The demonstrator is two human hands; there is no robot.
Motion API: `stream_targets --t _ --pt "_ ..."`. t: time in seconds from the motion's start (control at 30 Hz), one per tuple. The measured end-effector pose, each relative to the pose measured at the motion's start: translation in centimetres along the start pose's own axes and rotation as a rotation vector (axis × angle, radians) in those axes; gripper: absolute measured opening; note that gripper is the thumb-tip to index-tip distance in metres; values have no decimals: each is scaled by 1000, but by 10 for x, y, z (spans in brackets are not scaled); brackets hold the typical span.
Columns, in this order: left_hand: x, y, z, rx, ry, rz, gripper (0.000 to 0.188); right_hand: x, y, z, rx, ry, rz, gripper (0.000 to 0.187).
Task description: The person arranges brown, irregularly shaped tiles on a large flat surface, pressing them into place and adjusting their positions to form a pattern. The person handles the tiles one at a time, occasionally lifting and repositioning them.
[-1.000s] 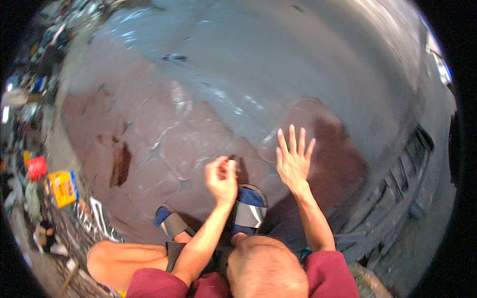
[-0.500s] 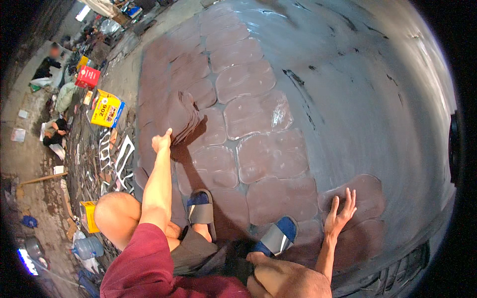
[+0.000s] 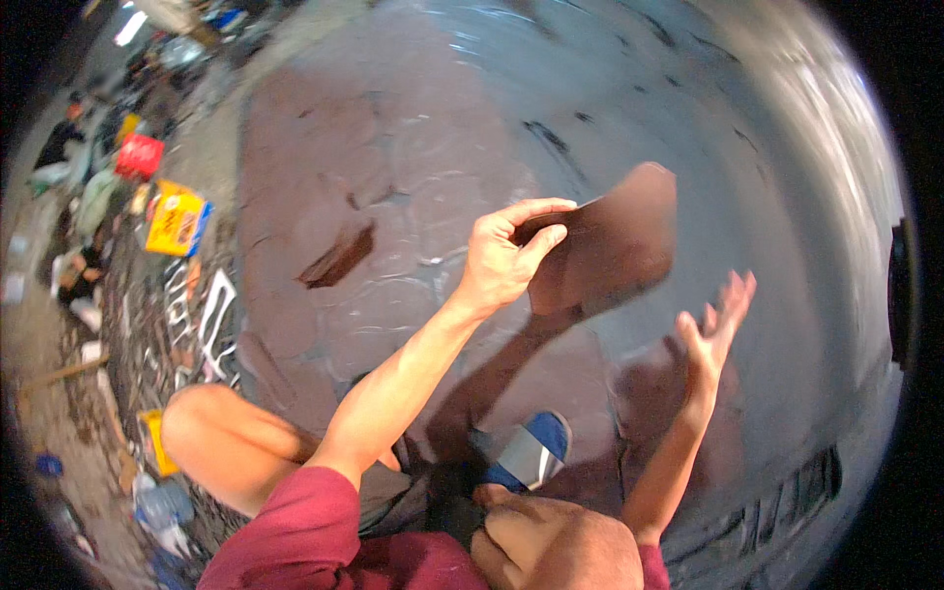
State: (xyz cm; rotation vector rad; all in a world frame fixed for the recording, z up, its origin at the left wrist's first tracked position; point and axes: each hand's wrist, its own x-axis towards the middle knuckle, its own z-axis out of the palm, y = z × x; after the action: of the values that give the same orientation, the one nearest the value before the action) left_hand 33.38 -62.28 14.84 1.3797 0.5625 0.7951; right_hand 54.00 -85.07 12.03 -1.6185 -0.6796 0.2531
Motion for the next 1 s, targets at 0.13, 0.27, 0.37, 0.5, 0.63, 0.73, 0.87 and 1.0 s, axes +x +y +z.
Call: stream_targets --t 0.13,0.27,0.37,0.5,0.63,0.73,0.87,1.0 --pt "-1 -5 49 -467 113 -106 65 46 36 -66 245 -70 291 56" --pt "-19 -69 64 -418 268 -758 68 61 25 -65 584 -213 467 52" --pt "-34 -112 79 -621 329 -685 50 56 43 -88 960 -534 644 54" --pt "-39 -120 83 -495 216 -629 58 34 46 -70 245 -328 516 54" --pt "-62 -139 85 206 -55 -213 86 43 57 -64 7 -364 350 64" --pt "-67 -143 91 -110 299 -476 81 81 52 -63 -49 -224 218 57" --pt "-78 -148 114 -281 457 -706 40 122 64 -62 -392 -317 245 55" --pt "-94 -169 128 -184 470 -747 37 128 101 -59 -483 -345 207 57"
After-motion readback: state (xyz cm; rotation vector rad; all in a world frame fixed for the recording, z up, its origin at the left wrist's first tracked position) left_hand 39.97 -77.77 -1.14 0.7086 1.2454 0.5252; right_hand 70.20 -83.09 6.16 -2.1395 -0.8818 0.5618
